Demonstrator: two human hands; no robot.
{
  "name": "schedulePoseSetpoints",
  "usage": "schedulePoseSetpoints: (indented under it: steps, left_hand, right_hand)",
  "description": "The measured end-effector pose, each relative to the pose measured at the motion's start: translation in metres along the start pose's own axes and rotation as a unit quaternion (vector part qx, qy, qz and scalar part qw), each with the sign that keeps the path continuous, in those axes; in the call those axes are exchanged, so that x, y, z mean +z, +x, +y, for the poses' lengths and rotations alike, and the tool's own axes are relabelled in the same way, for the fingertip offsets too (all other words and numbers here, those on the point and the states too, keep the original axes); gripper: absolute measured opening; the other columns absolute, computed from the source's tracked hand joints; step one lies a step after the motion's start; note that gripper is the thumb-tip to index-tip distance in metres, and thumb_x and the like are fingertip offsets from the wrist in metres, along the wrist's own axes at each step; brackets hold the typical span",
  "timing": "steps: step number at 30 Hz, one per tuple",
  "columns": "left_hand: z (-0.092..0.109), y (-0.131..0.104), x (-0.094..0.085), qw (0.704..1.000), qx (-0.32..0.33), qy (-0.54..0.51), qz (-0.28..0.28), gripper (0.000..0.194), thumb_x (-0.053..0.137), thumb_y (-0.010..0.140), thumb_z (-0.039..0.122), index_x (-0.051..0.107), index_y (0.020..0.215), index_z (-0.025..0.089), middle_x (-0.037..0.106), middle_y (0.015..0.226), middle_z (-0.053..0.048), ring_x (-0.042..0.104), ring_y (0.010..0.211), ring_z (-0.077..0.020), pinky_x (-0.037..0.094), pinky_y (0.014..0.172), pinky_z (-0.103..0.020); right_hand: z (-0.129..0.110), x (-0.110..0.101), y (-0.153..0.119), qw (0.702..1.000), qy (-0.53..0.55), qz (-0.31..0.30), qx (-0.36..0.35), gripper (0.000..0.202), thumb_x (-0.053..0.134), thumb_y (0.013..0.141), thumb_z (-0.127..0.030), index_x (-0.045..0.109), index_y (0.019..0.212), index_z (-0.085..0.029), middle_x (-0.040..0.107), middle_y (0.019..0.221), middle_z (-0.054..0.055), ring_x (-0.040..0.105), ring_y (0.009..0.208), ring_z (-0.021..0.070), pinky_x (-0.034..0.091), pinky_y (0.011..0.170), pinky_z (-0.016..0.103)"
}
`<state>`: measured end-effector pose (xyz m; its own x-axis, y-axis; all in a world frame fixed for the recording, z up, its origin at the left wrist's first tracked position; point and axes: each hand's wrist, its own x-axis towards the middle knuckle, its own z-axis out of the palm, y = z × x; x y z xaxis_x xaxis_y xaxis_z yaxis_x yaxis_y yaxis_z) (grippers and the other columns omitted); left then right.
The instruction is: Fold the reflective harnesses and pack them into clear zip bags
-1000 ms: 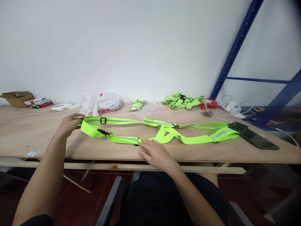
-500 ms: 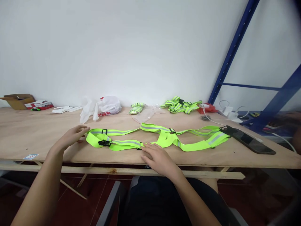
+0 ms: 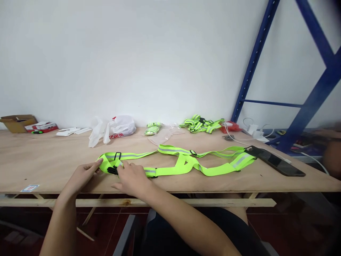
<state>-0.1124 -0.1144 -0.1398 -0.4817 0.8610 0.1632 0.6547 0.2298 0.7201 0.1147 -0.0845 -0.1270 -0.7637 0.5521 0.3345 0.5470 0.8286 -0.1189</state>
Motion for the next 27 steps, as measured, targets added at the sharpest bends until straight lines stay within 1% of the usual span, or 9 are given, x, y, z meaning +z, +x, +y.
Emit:
schedulePoseSetpoints:
  steps: [3, 7, 10, 12, 16, 19, 21, 23, 27]
  left_hand:
    - [0.006, -0.005, 0.006, 0.998, 0.051, -0.026, -0.026, 0.061, 0.061, 0.066, 0.079, 0.068, 0.062, 0.019, 0.066, 0.064, -0.004, 0.061, 0.065, -0.0257, 0.048, 0.055, -0.030]
    - [0.018, -0.007, 0.013, 0.994, 0.077, -0.026, -0.068, 0.062, 0.062, 0.063, 0.080, 0.071, 0.067, 0.019, 0.072, 0.076, -0.005, 0.066, 0.079, -0.0306, 0.053, 0.069, -0.032]
    - [0.022, -0.008, 0.018, 0.990, 0.120, -0.009, -0.069, 0.067, 0.051, 0.072, 0.083, 0.071, 0.069, 0.018, 0.073, 0.081, -0.006, 0.065, 0.084, -0.0299, 0.054, 0.079, -0.032]
    - [0.023, -0.009, 0.020, 0.985, 0.151, 0.012, -0.080, 0.069, 0.044, 0.080, 0.080, 0.072, 0.077, 0.017, 0.074, 0.089, -0.007, 0.065, 0.089, -0.0293, 0.053, 0.085, -0.033]
    - [0.027, -0.014, 0.024, 0.966, 0.185, 0.080, -0.160, 0.062, 0.048, 0.085, 0.071, 0.074, 0.100, 0.017, 0.075, 0.100, -0.008, 0.067, 0.096, -0.0312, 0.053, 0.088, -0.035]
    - [0.029, -0.018, 0.023, 0.943, 0.233, 0.111, -0.209, 0.054, 0.053, 0.087, 0.060, 0.070, 0.119, 0.021, 0.072, 0.119, -0.007, 0.065, 0.109, -0.0317, 0.050, 0.096, -0.035]
    - [0.027, -0.018, 0.023, 0.931, 0.267, 0.133, -0.211, 0.048, 0.048, 0.090, 0.053, 0.070, 0.119, 0.021, 0.070, 0.124, -0.008, 0.064, 0.114, -0.0308, 0.048, 0.099, -0.034]
    - [0.022, -0.017, 0.025, 0.924, 0.281, 0.175, -0.193, 0.045, 0.040, 0.093, 0.046, 0.072, 0.110, 0.020, 0.072, 0.119, -0.010, 0.066, 0.109, -0.0306, 0.049, 0.097, -0.036]
    - [0.012, -0.010, 0.036, 0.903, 0.296, 0.287, -0.123, 0.043, 0.033, 0.093, 0.034, 0.072, 0.097, 0.019, 0.073, 0.107, -0.014, 0.067, 0.100, -0.0324, 0.051, 0.089, -0.042]
  right_hand:
    - [-0.003, 0.013, 0.016, 0.999, 0.012, -0.022, 0.026, 0.045, 0.058, 0.093, -0.046, 0.061, 0.119, -0.010, 0.064, 0.125, 0.020, 0.069, 0.098, 0.0305, 0.059, 0.077, 0.043]
    - [0.008, 0.013, 0.018, 0.998, 0.038, -0.020, 0.053, 0.032, 0.045, 0.097, -0.027, 0.064, 0.115, -0.010, 0.070, 0.115, 0.019, 0.070, 0.098, 0.0306, 0.057, 0.078, 0.042]
    - [0.020, 0.009, 0.013, 0.997, 0.040, -0.022, 0.064, 0.032, 0.042, 0.098, -0.027, 0.068, 0.109, -0.011, 0.073, 0.110, 0.017, 0.070, 0.097, 0.0302, 0.055, 0.079, 0.040]
    - [0.028, 0.005, 0.008, 0.996, 0.057, -0.018, 0.072, 0.033, 0.041, 0.099, -0.028, 0.069, 0.106, -0.013, 0.074, 0.109, 0.015, 0.071, 0.096, 0.0289, 0.053, 0.080, 0.037]
    - [0.041, -0.004, -0.002, 0.989, 0.113, -0.007, 0.094, 0.034, 0.040, 0.100, -0.027, 0.071, 0.105, -0.016, 0.075, 0.111, 0.013, 0.070, 0.097, 0.0265, 0.049, 0.081, 0.033]
    - [0.047, -0.009, -0.012, 0.987, 0.123, -0.010, 0.100, 0.035, 0.038, 0.100, -0.026, 0.071, 0.109, -0.016, 0.075, 0.110, 0.013, 0.068, 0.099, 0.0256, 0.047, 0.082, 0.032]
    - [0.047, -0.010, -0.021, 0.987, 0.125, -0.009, 0.096, 0.034, 0.041, 0.100, -0.026, 0.067, 0.120, -0.017, 0.072, 0.117, 0.013, 0.067, 0.104, 0.0255, 0.046, 0.086, 0.032]
    - [0.046, -0.009, -0.032, 0.989, 0.112, -0.009, 0.100, 0.036, 0.048, 0.099, -0.030, 0.062, 0.128, -0.016, 0.070, 0.120, 0.014, 0.065, 0.108, 0.0262, 0.046, 0.089, 0.033]
    - [0.043, -0.005, -0.049, 0.994, 0.052, -0.020, 0.098, 0.033, 0.061, 0.094, -0.034, 0.068, 0.117, -0.011, 0.069, 0.113, 0.015, 0.064, 0.107, 0.0277, 0.048, 0.091, 0.034]
